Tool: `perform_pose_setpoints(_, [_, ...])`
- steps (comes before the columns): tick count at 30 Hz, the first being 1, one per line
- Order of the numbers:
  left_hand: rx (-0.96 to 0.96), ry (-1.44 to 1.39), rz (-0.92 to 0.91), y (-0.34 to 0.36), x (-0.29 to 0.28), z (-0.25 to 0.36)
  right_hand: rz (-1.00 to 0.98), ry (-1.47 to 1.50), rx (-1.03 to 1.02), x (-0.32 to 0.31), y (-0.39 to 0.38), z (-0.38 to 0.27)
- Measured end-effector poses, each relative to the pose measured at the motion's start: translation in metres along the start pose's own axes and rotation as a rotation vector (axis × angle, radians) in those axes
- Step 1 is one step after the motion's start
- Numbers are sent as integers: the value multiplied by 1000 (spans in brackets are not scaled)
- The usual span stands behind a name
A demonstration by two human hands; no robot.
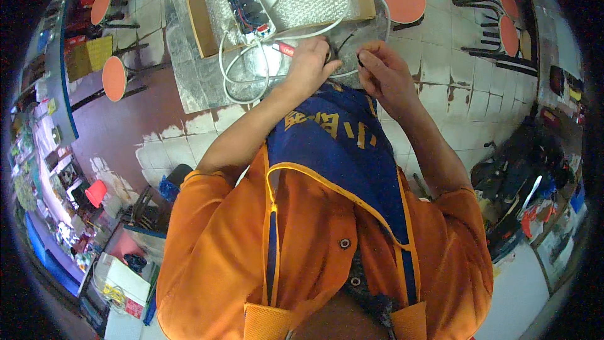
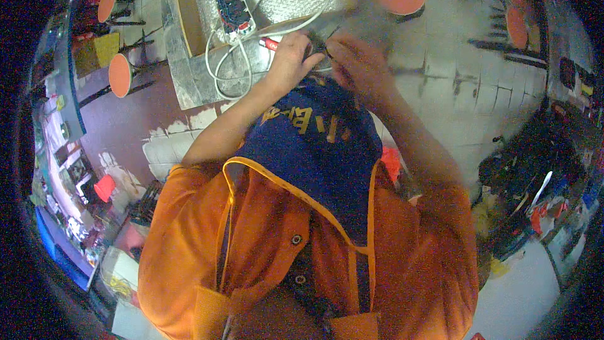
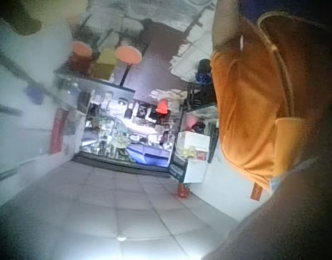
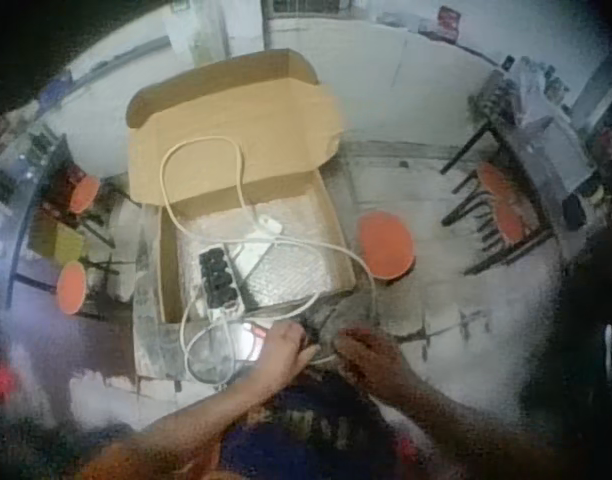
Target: The person repairs a white power strip cord by stripping the outer sheath, twisting the internal wires, and wrapping the connection with black electrical tape. The person uses a red-handled tool to strip the cord and then secures the taped joint.
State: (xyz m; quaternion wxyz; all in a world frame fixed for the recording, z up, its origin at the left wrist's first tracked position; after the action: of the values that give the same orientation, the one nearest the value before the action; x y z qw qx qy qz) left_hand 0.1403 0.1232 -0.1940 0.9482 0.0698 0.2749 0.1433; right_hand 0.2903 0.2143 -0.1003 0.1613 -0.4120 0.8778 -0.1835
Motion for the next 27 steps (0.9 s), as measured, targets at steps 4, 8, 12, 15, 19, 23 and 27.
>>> perform_pose_setpoints(4, [29, 126, -77, -1, 2, 7, -40, 167, 36, 1, 9, -8])
perform_pose_setpoints(8, [-467, -402, -44, -4, -51, 38, -97, 55, 16, 2, 15, -19])
perform_pose_setpoints(12, [-681, -1058, 91, -19, -83, 61, -201, -35, -8, 26, 20, -39])
perform_pose_setpoints(15, [-614, -1117, 94, -28, -95, 69, -296, -4, 8, 47, 20, -40])
perform_pose_setpoints(19, [-600, -1159, 86, -41, -108, 66, -385, -23, 6, 68, 17, -55])
perform_pose_setpoints(23, [-588, -1166, 102, -51, -120, 66, -404, -50, 4, 83, 20, -53])
perform_pose_setpoints(27, [-607, -1111, 89, -55, -131, 67, -377, -111, -47, 97, 20, -53])
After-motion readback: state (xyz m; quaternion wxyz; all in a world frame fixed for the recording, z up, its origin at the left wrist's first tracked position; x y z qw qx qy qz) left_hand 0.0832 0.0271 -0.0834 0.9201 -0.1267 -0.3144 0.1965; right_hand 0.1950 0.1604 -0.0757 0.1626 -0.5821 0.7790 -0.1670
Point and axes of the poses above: each hand's wrist, its own y-axis towards the middle knuckle, its own x-axis out of the palm, z = x × y, the point moved 3 cm from there along y, towards the middle knuckle, and after that the axes turned 12 degrees about -y, right-handed, at the moved point
